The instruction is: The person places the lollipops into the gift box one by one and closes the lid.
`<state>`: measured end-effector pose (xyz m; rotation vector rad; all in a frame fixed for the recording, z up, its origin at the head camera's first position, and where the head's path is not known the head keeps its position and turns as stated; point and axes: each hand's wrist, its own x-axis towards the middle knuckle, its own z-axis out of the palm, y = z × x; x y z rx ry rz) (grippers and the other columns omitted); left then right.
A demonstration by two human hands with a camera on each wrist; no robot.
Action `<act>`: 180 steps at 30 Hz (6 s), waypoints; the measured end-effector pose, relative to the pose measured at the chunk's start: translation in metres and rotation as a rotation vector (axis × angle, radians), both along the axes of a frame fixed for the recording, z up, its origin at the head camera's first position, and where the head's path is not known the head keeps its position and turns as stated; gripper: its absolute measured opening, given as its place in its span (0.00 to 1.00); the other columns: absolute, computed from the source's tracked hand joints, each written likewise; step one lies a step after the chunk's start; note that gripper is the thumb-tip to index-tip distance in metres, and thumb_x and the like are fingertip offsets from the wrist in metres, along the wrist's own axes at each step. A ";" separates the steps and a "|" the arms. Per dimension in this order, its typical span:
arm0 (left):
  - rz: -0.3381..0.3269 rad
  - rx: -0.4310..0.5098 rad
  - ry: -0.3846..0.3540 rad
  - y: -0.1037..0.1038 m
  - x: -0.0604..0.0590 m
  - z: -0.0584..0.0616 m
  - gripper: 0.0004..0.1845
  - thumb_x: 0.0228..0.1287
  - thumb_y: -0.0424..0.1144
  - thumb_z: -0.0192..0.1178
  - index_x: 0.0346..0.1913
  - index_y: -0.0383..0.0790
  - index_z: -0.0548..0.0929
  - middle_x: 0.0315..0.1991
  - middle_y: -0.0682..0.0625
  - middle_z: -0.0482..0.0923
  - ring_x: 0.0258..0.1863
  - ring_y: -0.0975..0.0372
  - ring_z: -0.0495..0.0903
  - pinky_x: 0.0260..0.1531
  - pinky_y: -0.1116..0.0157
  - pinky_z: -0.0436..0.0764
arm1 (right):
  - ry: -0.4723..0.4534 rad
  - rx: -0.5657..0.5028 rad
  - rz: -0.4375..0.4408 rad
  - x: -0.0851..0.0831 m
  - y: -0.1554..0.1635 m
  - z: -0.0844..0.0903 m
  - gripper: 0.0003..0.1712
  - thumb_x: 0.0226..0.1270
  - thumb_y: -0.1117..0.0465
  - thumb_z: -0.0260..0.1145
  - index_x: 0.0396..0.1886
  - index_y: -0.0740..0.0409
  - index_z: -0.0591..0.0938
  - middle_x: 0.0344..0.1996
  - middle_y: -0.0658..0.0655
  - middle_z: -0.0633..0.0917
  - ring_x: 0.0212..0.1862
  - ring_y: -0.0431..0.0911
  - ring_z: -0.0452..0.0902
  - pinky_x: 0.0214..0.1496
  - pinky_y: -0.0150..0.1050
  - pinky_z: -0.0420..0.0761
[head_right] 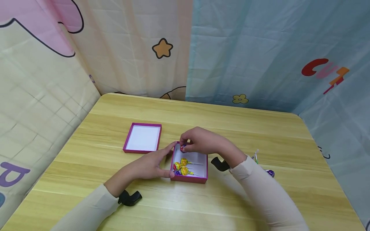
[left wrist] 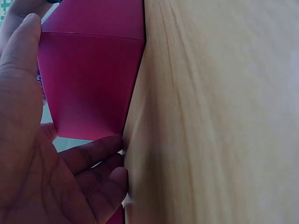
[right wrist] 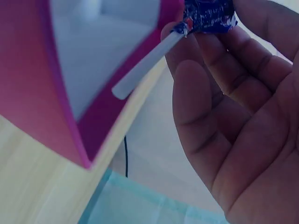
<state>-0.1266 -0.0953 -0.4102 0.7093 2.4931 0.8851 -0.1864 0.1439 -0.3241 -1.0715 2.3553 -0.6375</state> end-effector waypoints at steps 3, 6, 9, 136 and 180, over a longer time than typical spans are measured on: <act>-0.005 0.004 0.000 0.000 0.000 -0.001 0.60 0.51 0.73 0.63 0.80 0.64 0.40 0.77 0.55 0.55 0.73 0.60 0.59 0.68 0.55 0.65 | 0.008 0.011 0.004 0.002 -0.006 -0.007 0.03 0.69 0.58 0.68 0.41 0.48 0.84 0.35 0.42 0.82 0.38 0.42 0.76 0.42 0.38 0.79; -0.008 0.005 0.002 -0.001 0.000 -0.002 0.59 0.52 0.73 0.63 0.80 0.63 0.40 0.77 0.55 0.54 0.73 0.60 0.59 0.68 0.55 0.64 | 0.020 0.012 0.005 0.004 -0.010 -0.012 0.04 0.69 0.59 0.68 0.42 0.50 0.85 0.35 0.42 0.82 0.38 0.41 0.76 0.44 0.38 0.79; -0.008 0.005 0.007 -0.001 0.000 -0.002 0.59 0.52 0.74 0.63 0.80 0.63 0.40 0.77 0.54 0.54 0.73 0.60 0.59 0.68 0.55 0.64 | 0.034 0.011 0.005 0.005 -0.013 -0.018 0.05 0.68 0.60 0.69 0.43 0.51 0.85 0.36 0.42 0.82 0.38 0.40 0.76 0.45 0.37 0.78; 0.014 -0.023 0.015 0.001 -0.001 -0.001 0.60 0.50 0.75 0.62 0.80 0.65 0.39 0.77 0.53 0.54 0.74 0.59 0.56 0.69 0.55 0.63 | -0.101 0.102 -0.367 0.028 0.198 -0.024 0.18 0.72 0.62 0.64 0.57 0.66 0.76 0.51 0.59 0.82 0.53 0.56 0.79 0.48 0.41 0.81; 0.015 -0.023 0.014 0.001 -0.001 -0.002 0.61 0.49 0.76 0.62 0.80 0.65 0.39 0.77 0.53 0.55 0.74 0.59 0.57 0.68 0.55 0.63 | -0.249 0.188 -0.245 -0.006 0.195 -0.025 0.03 0.72 0.66 0.61 0.40 0.57 0.81 0.36 0.51 0.81 0.43 0.48 0.78 0.39 0.41 0.77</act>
